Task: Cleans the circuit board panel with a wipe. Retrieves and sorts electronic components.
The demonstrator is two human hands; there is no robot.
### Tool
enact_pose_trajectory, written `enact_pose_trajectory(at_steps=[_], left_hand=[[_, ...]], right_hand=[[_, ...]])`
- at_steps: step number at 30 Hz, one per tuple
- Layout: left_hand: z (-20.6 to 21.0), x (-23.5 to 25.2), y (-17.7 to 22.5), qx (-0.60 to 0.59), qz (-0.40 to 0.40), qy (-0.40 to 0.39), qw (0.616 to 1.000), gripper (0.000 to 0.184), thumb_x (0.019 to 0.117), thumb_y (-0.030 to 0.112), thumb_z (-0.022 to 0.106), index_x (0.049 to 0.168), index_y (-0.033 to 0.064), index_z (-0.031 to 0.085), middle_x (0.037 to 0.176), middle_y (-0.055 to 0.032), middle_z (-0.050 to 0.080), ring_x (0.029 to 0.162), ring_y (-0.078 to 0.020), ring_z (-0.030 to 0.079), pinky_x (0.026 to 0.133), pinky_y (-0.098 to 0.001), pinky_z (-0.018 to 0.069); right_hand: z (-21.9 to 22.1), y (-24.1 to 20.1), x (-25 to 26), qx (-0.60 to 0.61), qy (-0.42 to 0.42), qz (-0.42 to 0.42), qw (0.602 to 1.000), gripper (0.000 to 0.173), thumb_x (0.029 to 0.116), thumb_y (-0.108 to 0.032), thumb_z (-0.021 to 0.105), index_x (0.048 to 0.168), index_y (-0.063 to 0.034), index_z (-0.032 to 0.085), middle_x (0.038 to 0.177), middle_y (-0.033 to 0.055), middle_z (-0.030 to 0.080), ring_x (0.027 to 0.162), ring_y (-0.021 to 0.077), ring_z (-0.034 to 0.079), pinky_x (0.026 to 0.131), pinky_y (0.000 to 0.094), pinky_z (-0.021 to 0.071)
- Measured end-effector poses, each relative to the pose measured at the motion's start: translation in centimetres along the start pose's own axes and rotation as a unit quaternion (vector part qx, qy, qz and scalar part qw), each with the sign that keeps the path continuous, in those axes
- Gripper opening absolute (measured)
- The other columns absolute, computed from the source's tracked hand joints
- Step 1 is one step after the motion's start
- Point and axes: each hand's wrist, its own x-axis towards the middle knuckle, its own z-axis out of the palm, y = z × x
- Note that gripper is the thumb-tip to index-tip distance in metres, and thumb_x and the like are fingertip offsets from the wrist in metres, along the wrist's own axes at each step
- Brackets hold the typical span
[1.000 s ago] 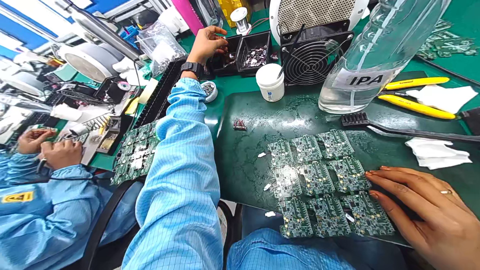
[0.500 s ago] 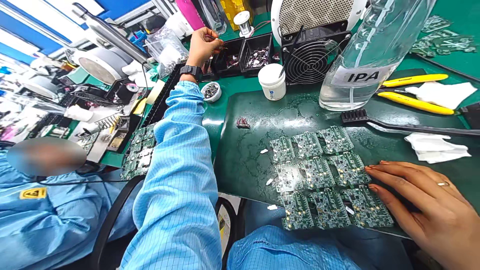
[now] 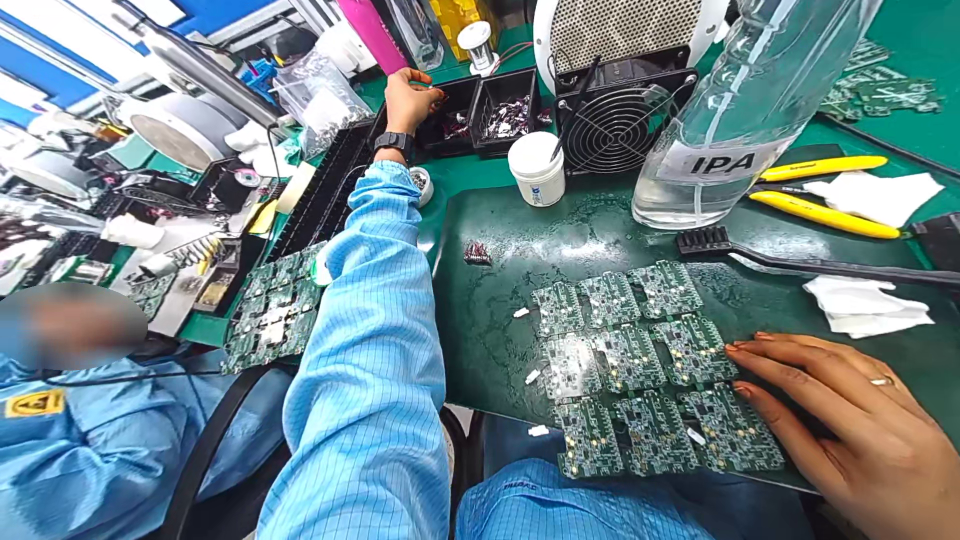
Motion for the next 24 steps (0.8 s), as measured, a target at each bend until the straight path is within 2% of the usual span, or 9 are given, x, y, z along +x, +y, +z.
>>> enact_pose_trajectory(at_steps=[2,4,7,17,19,22,24], left_hand=[[0.0,0.0,0.1,0.007,0.002,-0.004,1.0,0.041,0.0928,0.006,0.069,0.13,-0.0045,0.057,0.111,-0.0173,0.068,0.084,-0.0145,0.066,0.08,-0.0312,0.0541],[-0.1,-0.1,0.2,0.014,0.008,-0.01,1.0,0.038,0.0925,0.005,0.07,0.127,-0.0048,0.058,0.112,-0.0178,0.067,0.085,-0.0151,0.065,0.08,-0.0315,0.0542],[-0.3,-0.1,-0.1,0.027,0.021,-0.009,0.999,0.039,0.0901,0.005,0.072,0.125,-0.0068,0.058,0.116,-0.0214,0.064,0.094,-0.0222,0.066,0.087,-0.038,0.0551],[-1.1,-1.0,1.0,0.136,0.046,0.03,0.989,0.031,0.0874,0.01,0.074,0.107,-0.012,0.064,0.112,-0.0265,0.066,0.104,-0.0328,0.065,0.097,-0.0501,0.0484],[-1.0,-1.1,1.1,0.111,0.045,0.03,0.992,0.036,0.0866,0.008,0.075,0.113,-0.0126,0.061,0.113,-0.0266,0.065,0.102,-0.0321,0.066,0.095,-0.0485,0.0509],[-0.7,-1.1,1.1,0.053,0.036,0.03,0.998,0.055,0.0876,0.005,0.076,0.134,-0.0084,0.05,0.119,-0.0242,0.066,0.099,-0.0279,0.071,0.09,-0.0414,0.0579],[-0.6,-1.0,1.0,0.036,0.031,0.033,0.998,0.053,0.0876,0.007,0.077,0.134,-0.008,0.054,0.12,-0.0235,0.066,0.098,-0.0262,0.071,0.09,-0.04,0.0579]], right_hand=[[0.0,0.0,0.0,-0.001,0.001,0.002,1.0,0.035,0.1069,-0.036,0.05,0.113,-0.0117,0.075,0.11,0.0133,0.074,0.116,0.0289,0.063,0.103,0.0399,0.041],[0.0,0.0,0.0,0.0,0.001,0.003,1.0,0.035,0.1067,-0.036,0.05,0.113,-0.0114,0.075,0.109,0.0135,0.074,0.116,0.0288,0.063,0.103,0.0401,0.0411],[0.0,0.0,0.0,0.002,-0.003,0.004,1.0,0.035,0.1067,-0.036,0.051,0.113,-0.0112,0.075,0.11,0.0137,0.074,0.116,0.0287,0.063,0.104,0.0402,0.0408],[0.0,-0.1,0.0,-0.006,-0.001,0.002,1.0,0.036,0.1067,-0.035,0.05,0.112,-0.0097,0.075,0.11,0.0146,0.074,0.115,0.0302,0.064,0.103,0.0407,0.0418],[0.0,-0.1,0.0,-0.005,-0.001,0.003,1.0,0.036,0.1068,-0.036,0.05,0.113,-0.0099,0.075,0.11,0.0144,0.074,0.115,0.03,0.064,0.103,0.0407,0.0416],[0.0,-0.1,0.0,-0.003,-0.001,0.004,1.0,0.036,0.1069,-0.036,0.05,0.113,-0.0103,0.075,0.11,0.014,0.074,0.116,0.0291,0.063,0.104,0.0397,0.0411],[0.0,-0.1,0.0,-0.001,0.0,0.004,1.0,0.036,0.1069,-0.036,0.051,0.113,-0.01,0.075,0.11,0.014,0.074,0.116,0.029,0.063,0.104,0.0392,0.041]])
